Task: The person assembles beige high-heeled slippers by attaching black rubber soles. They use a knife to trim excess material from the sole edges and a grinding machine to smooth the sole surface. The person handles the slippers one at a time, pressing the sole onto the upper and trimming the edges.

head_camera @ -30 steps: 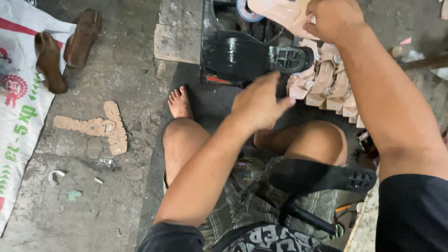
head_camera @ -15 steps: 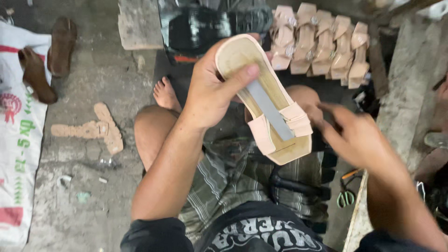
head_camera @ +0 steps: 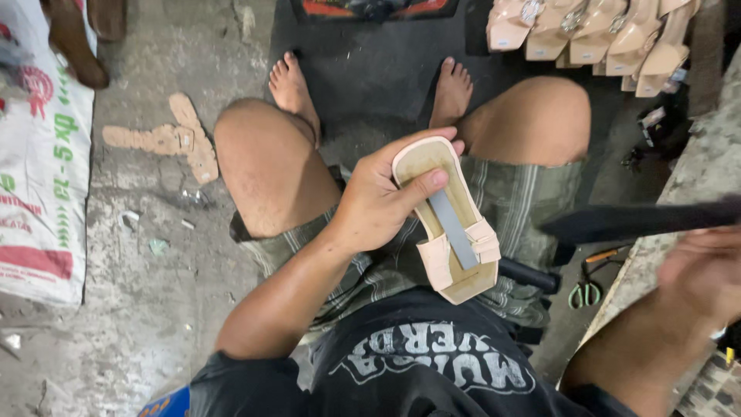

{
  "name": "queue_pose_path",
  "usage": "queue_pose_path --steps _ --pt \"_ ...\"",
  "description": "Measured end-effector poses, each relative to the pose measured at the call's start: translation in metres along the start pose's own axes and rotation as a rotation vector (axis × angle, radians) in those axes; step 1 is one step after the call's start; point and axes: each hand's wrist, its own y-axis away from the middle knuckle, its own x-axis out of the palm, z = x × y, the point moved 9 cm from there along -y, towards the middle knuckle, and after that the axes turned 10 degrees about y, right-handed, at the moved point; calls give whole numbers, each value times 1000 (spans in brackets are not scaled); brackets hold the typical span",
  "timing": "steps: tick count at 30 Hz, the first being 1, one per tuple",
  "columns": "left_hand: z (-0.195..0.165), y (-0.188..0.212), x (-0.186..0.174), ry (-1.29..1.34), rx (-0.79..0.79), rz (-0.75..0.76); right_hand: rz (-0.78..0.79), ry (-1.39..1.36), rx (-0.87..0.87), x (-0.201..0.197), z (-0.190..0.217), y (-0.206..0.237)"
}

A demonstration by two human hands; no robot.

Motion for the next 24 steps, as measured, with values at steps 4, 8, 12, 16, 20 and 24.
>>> queue_pose_path --steps 4,8,12,16,20,24 --pt "5 9 -8 -98 47 16 135 -272 160 16 30 25" --pt "-2 16 3 -100 60 157 469 -190 237 71 85 63" --pt "-17 23 14 -54 48 237 819 -117 173 147 125 104" --pt "-29 34 20 -121 43 225 861 -192 25 190 151 118" --pt "-35 40 24 -125 48 226 862 -199 -25 206 165 121" --pt "-37 41 26 -196 78 224 860 -179 -55 211 170 120"
